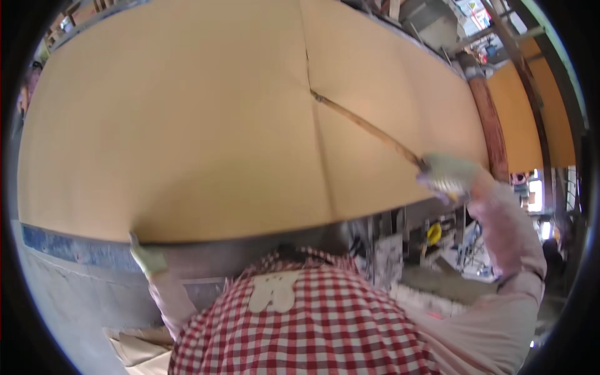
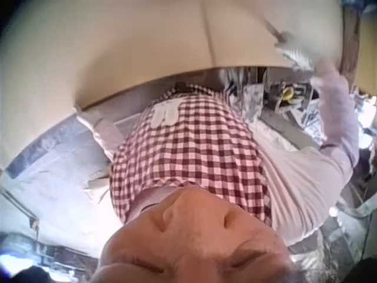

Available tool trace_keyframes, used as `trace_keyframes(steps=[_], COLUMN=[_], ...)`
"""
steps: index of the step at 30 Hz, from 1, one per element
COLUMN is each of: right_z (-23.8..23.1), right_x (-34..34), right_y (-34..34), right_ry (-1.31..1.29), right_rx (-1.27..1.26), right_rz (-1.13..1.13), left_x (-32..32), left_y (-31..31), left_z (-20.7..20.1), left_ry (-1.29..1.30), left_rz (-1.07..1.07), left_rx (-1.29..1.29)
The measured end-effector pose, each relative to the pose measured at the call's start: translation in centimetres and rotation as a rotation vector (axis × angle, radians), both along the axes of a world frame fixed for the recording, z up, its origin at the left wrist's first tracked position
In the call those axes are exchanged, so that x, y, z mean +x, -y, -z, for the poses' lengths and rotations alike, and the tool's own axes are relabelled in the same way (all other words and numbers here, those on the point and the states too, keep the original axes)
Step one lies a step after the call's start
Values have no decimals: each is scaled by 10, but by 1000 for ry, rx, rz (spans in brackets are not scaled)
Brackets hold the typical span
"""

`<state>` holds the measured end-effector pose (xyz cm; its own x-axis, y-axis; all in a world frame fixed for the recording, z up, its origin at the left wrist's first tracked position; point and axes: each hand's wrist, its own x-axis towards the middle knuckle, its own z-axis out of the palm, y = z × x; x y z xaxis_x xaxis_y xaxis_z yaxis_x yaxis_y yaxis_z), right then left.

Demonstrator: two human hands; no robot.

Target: Handling and aligning thin sheets of veneer or building material as they emerge from a large industrial roller.

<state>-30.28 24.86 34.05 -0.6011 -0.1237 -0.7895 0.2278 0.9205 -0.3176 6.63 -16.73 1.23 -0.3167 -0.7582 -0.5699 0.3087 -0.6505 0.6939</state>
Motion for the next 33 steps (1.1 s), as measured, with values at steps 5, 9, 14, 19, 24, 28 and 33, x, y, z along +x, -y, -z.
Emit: trace_keyframes(steps=[5, 9, 14, 19, 24, 28, 33], right_z=[-46, -54, -58, 57, 210, 308, 331], right_x=[228, 309, 308, 214, 58, 38, 70], right_y=[-44, -67, -94, -121, -122, -78, 2], right_ry=[55, 182, -79, -413, -1006, -1034, -959], right_rx=[542, 90, 157, -506, -322, -251, -320], right_rz=[-366, -134, 187, 485, 124, 191, 98], left_x=[-12, 30, -18, -60, -137, -178, -178], left_y=[106, 202, 84, -142, -189, -158, -179], left_z=[73, 111, -43, -68, -24, -145, -265], left_ry=[-33, 293, 1354, -136, -399, -262, -22], left_rz=[-12, -288, -369, 848, 385, 434, 348], left_rx=[-4, -56, -919, 371, 522, -317, -1484])
